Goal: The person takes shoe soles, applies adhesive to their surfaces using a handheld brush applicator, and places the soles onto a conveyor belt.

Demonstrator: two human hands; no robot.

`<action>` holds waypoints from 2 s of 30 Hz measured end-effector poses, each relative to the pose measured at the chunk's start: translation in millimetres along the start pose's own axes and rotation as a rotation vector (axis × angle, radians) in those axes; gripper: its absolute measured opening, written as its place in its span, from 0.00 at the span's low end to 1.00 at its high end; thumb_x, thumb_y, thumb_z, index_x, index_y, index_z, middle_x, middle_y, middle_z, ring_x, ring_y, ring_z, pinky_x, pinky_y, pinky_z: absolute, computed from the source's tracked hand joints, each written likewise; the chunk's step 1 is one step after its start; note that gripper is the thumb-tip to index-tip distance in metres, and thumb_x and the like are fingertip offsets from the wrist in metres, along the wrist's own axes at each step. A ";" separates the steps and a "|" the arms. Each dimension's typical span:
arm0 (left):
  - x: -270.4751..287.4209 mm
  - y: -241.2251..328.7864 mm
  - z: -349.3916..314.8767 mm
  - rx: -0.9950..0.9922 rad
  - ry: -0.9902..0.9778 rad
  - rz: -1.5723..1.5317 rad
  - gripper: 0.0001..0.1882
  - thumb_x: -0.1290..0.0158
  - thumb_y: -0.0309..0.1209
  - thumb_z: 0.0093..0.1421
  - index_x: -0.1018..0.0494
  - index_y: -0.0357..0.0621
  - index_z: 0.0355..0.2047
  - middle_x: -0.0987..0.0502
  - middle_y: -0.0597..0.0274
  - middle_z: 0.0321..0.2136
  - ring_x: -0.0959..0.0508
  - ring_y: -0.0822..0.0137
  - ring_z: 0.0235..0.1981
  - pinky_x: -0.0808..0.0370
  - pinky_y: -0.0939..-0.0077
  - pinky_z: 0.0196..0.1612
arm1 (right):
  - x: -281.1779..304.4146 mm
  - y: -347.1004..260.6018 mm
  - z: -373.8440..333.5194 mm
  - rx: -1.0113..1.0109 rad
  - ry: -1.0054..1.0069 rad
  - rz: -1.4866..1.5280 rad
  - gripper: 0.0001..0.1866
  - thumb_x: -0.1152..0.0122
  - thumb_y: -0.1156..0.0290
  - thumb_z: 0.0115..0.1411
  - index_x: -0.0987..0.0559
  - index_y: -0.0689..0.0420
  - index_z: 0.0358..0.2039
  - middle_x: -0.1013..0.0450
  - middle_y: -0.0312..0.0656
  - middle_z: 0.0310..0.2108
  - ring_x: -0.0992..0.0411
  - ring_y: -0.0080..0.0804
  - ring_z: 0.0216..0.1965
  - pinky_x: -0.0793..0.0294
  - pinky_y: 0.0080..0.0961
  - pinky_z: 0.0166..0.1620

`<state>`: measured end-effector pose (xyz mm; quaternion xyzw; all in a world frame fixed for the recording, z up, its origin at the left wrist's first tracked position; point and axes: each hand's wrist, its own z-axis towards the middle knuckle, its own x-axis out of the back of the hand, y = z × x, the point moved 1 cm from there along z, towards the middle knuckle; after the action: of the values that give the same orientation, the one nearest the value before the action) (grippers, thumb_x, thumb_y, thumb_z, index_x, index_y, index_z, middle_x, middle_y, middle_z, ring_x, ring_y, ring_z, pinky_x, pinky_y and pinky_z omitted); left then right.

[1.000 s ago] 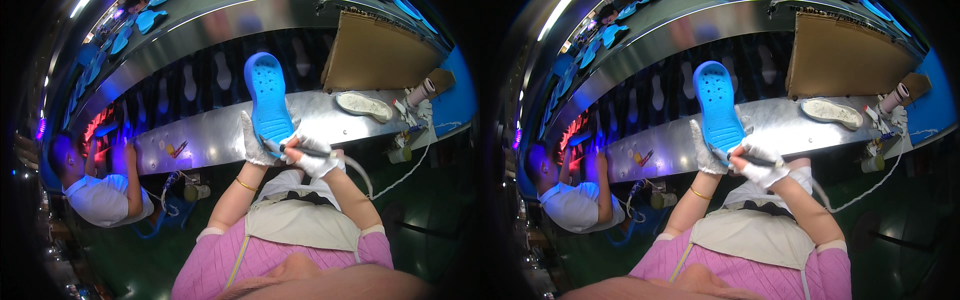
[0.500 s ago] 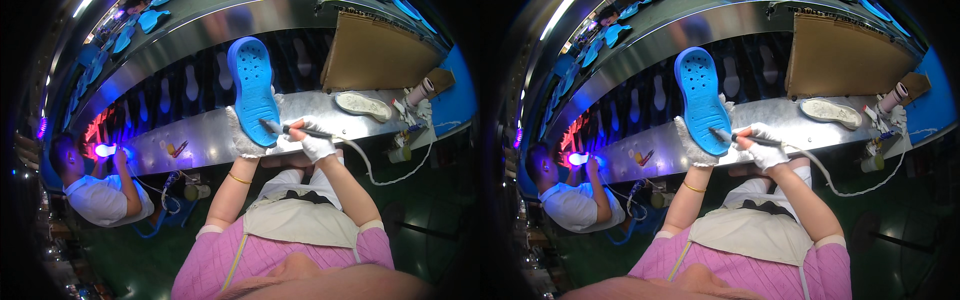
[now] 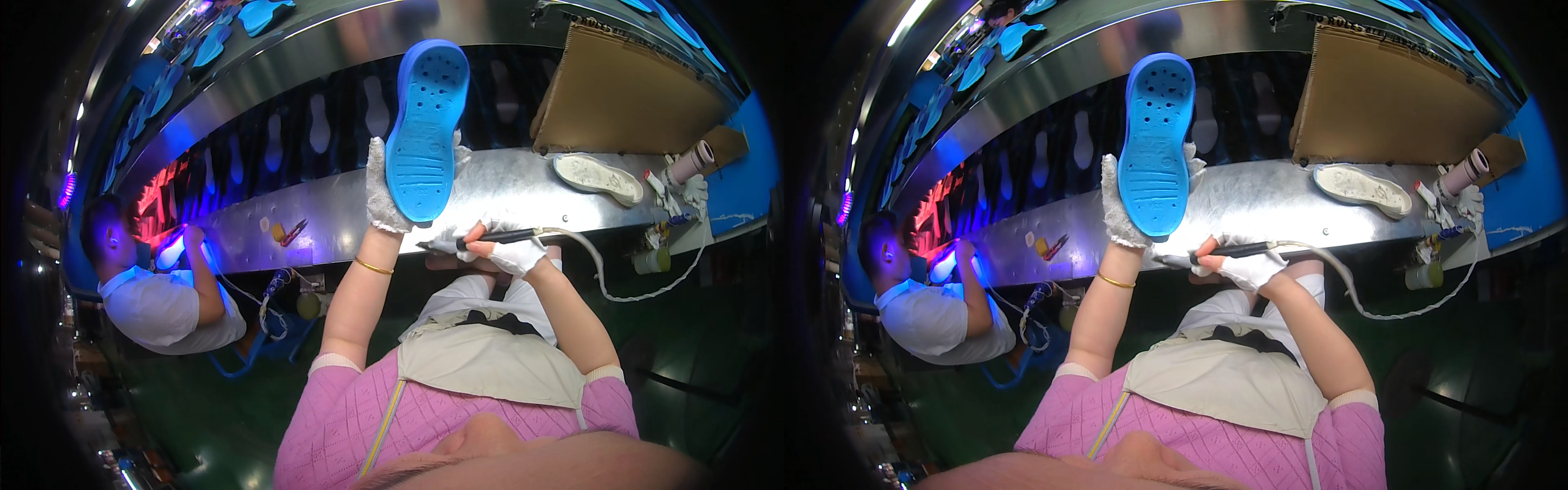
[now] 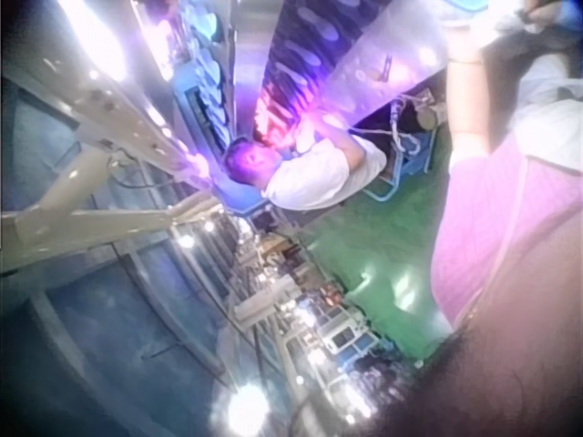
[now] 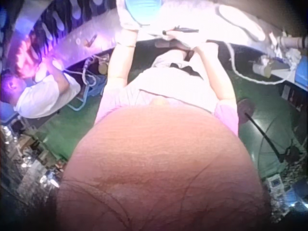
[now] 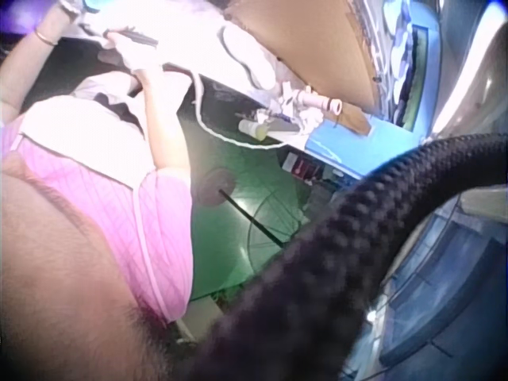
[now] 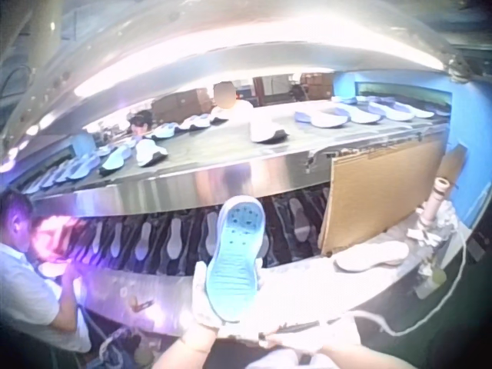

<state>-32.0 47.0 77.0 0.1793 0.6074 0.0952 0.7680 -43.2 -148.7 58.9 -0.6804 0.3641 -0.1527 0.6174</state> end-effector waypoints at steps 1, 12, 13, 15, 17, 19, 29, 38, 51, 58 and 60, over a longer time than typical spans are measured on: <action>-2.3 2.0 0.2 0.027 -0.023 -0.027 0.43 0.59 0.60 0.57 0.47 0.38 0.60 0.40 0.38 0.56 0.38 0.45 0.57 0.41 0.53 0.61 | 1.3 -2.2 -2.6 0.041 -0.023 0.077 0.07 0.39 0.79 0.52 0.27 0.63 0.32 0.29 0.43 0.30 0.28 0.29 0.33 0.20 0.39 0.42; -4.4 7.4 22.2 0.276 0.274 0.185 0.27 0.58 0.49 0.62 0.30 0.33 0.44 0.24 0.46 0.37 0.20 0.58 0.34 0.21 0.67 0.38 | 4.6 -34.3 19.2 0.729 0.000 -0.555 0.07 0.40 0.83 0.43 0.24 0.58 0.24 0.27 0.40 0.33 0.29 0.29 0.37 0.30 0.25 0.42; -2.4 8.1 24.8 0.370 0.304 0.262 0.25 0.56 0.48 0.62 0.29 0.34 0.41 0.23 0.48 0.34 0.20 0.61 0.31 0.21 0.70 0.35 | 6.3 -35.4 18.3 0.517 -0.013 -0.508 0.07 0.40 0.83 0.43 0.24 0.58 0.24 0.27 0.40 0.32 0.29 0.28 0.36 0.30 0.24 0.42; -1.5 7.3 24.2 0.491 0.340 0.459 0.22 0.52 0.47 0.60 0.26 0.37 0.36 0.22 0.53 0.30 0.21 0.66 0.25 0.21 0.77 0.30 | 20.2 -31.3 24.6 0.366 -0.089 -0.472 0.07 0.39 0.84 0.41 0.24 0.59 0.23 0.26 0.42 0.31 0.27 0.31 0.36 0.28 0.23 0.40; -3.2 -0.2 25.9 0.521 0.402 0.574 0.22 0.50 0.48 0.58 0.26 0.39 0.36 0.22 0.56 0.29 0.21 0.67 0.25 0.21 0.78 0.29 | 32.3 -46.8 26.0 0.221 -0.106 -0.510 0.09 0.38 0.84 0.40 0.23 0.58 0.23 0.24 0.41 0.30 0.27 0.30 0.36 0.27 0.22 0.42; -6.7 -2.2 26.9 0.533 0.410 0.595 0.23 0.49 0.49 0.58 0.26 0.39 0.37 0.22 0.56 0.29 0.21 0.67 0.26 0.21 0.78 0.29 | 37.7 -49.4 24.6 0.230 -0.066 -0.369 0.09 0.38 0.85 0.40 0.22 0.58 0.23 0.24 0.40 0.31 0.26 0.30 0.36 0.27 0.22 0.43; -11.8 -8.0 18.9 0.536 0.233 0.409 0.31 0.63 0.53 0.63 0.37 0.37 0.53 0.27 0.48 0.43 0.22 0.60 0.39 0.22 0.67 0.41 | 41.2 -59.8 6.0 0.178 0.034 -0.132 0.07 0.37 0.85 0.45 0.23 0.62 0.26 0.25 0.42 0.30 0.27 0.27 0.30 0.26 0.21 0.36; -4.6 -39.6 -19.4 0.318 0.121 0.122 0.38 0.69 0.59 0.62 0.44 0.38 0.58 0.33 0.39 0.49 0.26 0.46 0.45 0.27 0.53 0.48 | 99.9 -74.6 33.3 0.455 0.570 -0.030 0.06 0.35 0.77 0.50 0.22 0.59 0.29 0.23 0.40 0.30 0.26 0.24 0.28 0.25 0.20 0.34; 3.7 -34.1 -30.4 0.108 0.153 0.317 0.36 0.58 0.56 0.60 0.44 0.43 0.59 0.31 0.50 0.48 0.24 0.55 0.41 0.25 0.60 0.46 | 44.0 -74.5 2.2 0.994 0.303 -0.651 0.09 0.40 0.86 0.45 0.24 0.59 0.27 0.27 0.44 0.36 0.28 0.34 0.37 0.30 0.25 0.42; -8.9 -24.1 -22.1 -0.032 0.078 0.434 0.36 0.56 0.53 0.60 0.50 0.48 0.62 0.33 0.54 0.51 0.27 0.61 0.46 0.25 0.61 0.47 | 35.6 -84.1 -8.8 0.911 0.146 -0.762 0.11 0.42 0.87 0.39 0.25 0.59 0.25 0.26 0.45 0.34 0.27 0.37 0.36 0.28 0.27 0.38; -16.4 -27.8 -17.6 -0.075 0.103 0.476 0.35 0.56 0.52 0.60 0.50 0.48 0.62 0.33 0.56 0.51 0.27 0.62 0.46 0.26 0.65 0.47 | 28.1 -98.5 -6.6 1.077 0.233 -0.797 0.09 0.40 0.85 0.38 0.24 0.58 0.23 0.25 0.46 0.35 0.27 0.38 0.37 0.29 0.28 0.41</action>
<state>-55.1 18.4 77.4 0.2837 0.5826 0.3049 0.6979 2.0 -175.4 147.1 -0.3394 0.0228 -0.6007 0.7235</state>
